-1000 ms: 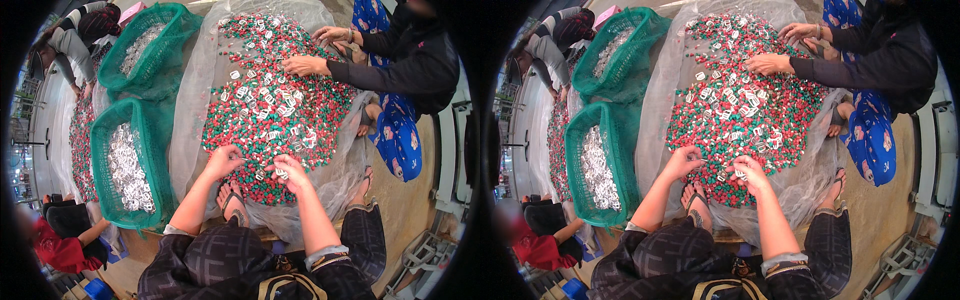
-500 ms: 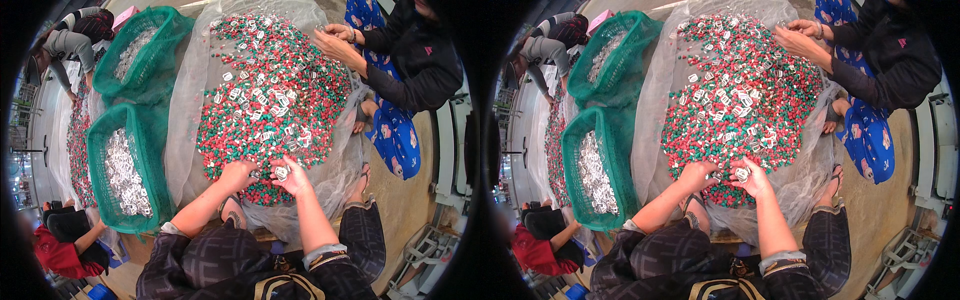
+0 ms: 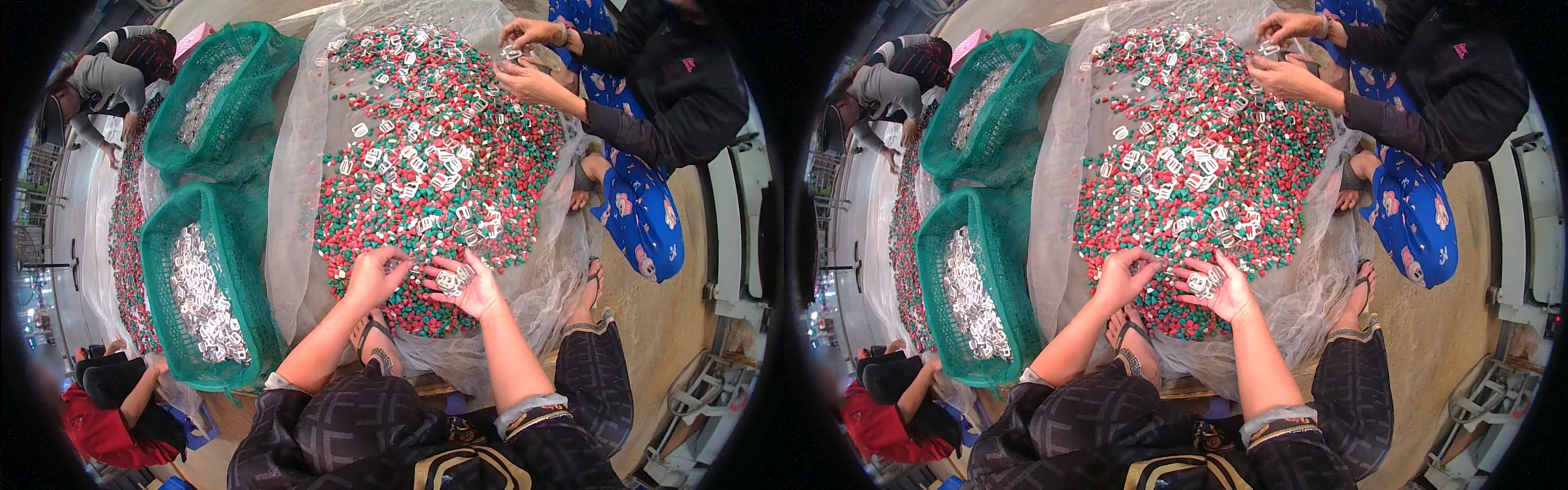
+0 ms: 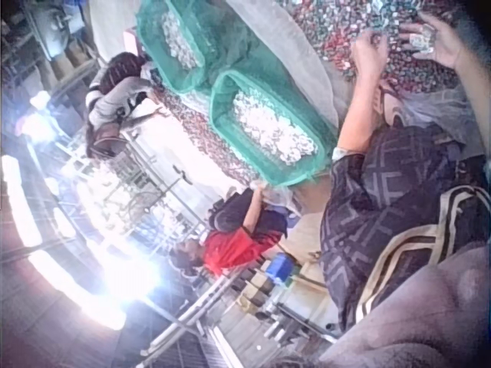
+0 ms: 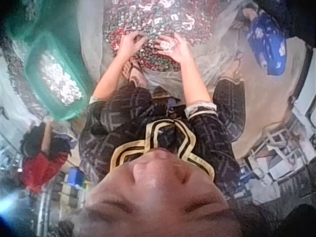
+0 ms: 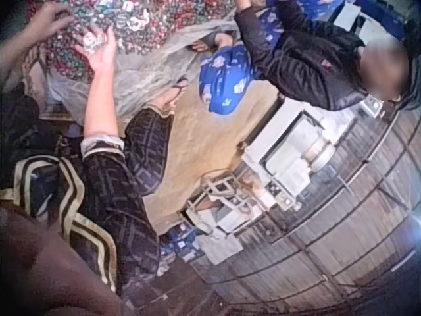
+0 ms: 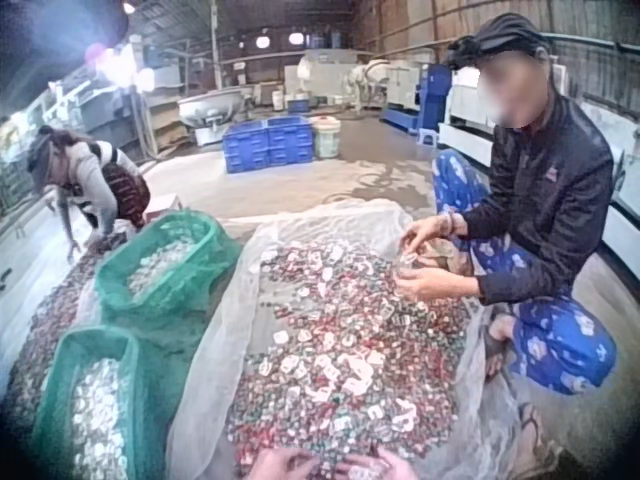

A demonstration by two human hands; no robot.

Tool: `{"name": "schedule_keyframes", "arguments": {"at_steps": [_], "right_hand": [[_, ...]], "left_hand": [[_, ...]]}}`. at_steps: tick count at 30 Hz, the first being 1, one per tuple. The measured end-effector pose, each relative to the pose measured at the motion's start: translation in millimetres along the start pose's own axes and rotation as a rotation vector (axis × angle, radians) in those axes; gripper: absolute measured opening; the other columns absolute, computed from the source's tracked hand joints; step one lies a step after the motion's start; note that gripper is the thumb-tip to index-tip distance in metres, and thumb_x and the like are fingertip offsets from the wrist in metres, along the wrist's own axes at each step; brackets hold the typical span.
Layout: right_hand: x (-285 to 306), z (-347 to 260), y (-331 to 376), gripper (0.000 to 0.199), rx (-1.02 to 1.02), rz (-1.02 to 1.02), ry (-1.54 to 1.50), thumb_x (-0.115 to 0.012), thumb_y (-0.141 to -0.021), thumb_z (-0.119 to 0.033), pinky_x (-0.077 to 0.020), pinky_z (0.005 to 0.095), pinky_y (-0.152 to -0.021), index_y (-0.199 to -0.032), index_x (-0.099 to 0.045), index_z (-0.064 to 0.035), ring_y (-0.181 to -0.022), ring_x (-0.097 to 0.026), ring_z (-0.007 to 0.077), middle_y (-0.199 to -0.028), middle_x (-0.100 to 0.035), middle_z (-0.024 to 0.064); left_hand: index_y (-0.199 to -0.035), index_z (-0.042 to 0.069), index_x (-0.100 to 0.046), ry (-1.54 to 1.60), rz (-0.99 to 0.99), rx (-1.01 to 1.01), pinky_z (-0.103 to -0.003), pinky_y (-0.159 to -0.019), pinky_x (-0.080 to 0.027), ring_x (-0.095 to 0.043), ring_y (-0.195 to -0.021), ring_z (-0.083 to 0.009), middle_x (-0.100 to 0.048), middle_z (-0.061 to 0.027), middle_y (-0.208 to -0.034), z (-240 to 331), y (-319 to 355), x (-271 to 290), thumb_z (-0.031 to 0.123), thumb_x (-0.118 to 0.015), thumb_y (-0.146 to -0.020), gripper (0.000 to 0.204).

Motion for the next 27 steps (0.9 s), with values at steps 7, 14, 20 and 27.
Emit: {"name": "schedule_keyframes", "arguments": {"at_steps": [7, 14, 20, 27], "right_hand": [[36, -3, 0, 0.042, 0.096, 0.144, 0.135, -0.053, -0.087, -0.036, -0.054, 0.0427, -0.07, -0.105, -0.057, 0.0012, -0.083, -0.064, 0.0276, -0.089, -0.064, 0.0131], [44, -19, 9, 0.017, 0.17, 0.319, 0.206, -0.062, -0.083, -0.023, -0.0414, 0.0251, -0.048, -0.087, -0.06, -0.0064, -0.058, -0.053, 0.0125, -0.066, -0.055, -0.0001], [44, -20, 11, 0.017, 0.159, 0.392, 0.342, -0.064, -0.082, -0.022, -0.0411, 0.0242, -0.047, -0.09, -0.059, -0.0077, -0.057, -0.052, 0.0108, -0.066, -0.054, -0.0012], [39, -17, 9, 0.019, 0.12, 0.385, 0.428, -0.067, -0.08, -0.02, -0.0413, 0.0223, -0.044, -0.093, -0.059, -0.0084, -0.057, -0.055, 0.0088, -0.068, -0.055, -0.0021]], "left_hand": [[-0.097, 0.009, -0.065, -0.247, -0.045, -0.102, -0.035, -0.066, -0.05, -0.063, -0.078, -0.0258, -0.064, -0.0089, -0.091, -3, -13, -23, 0.005, -0.055, -0.08, 0.02], [-0.09, 0.009, -0.064, -0.293, -0.345, -0.133, -0.038, -0.07, -0.049, -0.061, -0.082, -0.0285, -0.063, -0.0096, -0.091, -9, -6, -48, -0.002, -0.049, -0.075, 0.024], [-0.088, 0.009, -0.064, -0.297, -0.247, -0.11, -0.037, -0.067, -0.049, -0.062, -0.077, -0.0261, -0.064, -0.0079, -0.086, -14, 0, -28, 0.011, -0.066, -0.073, 0.015], [-0.085, 0.008, -0.065, -0.302, -0.16, -0.119, -0.036, -0.066, -0.05, -0.062, -0.075, -0.0263, -0.063, -0.0085, -0.084, -16, 6, -29, 0.016, -0.069, -0.072, 0.016]]}}
Point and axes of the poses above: each hand's wrist, its own y-axis away from the middle knuckle, its own x-axis out of the back of the hand, z = x × y, the point moved 9 cm from there along -y, towards the middle knuckle
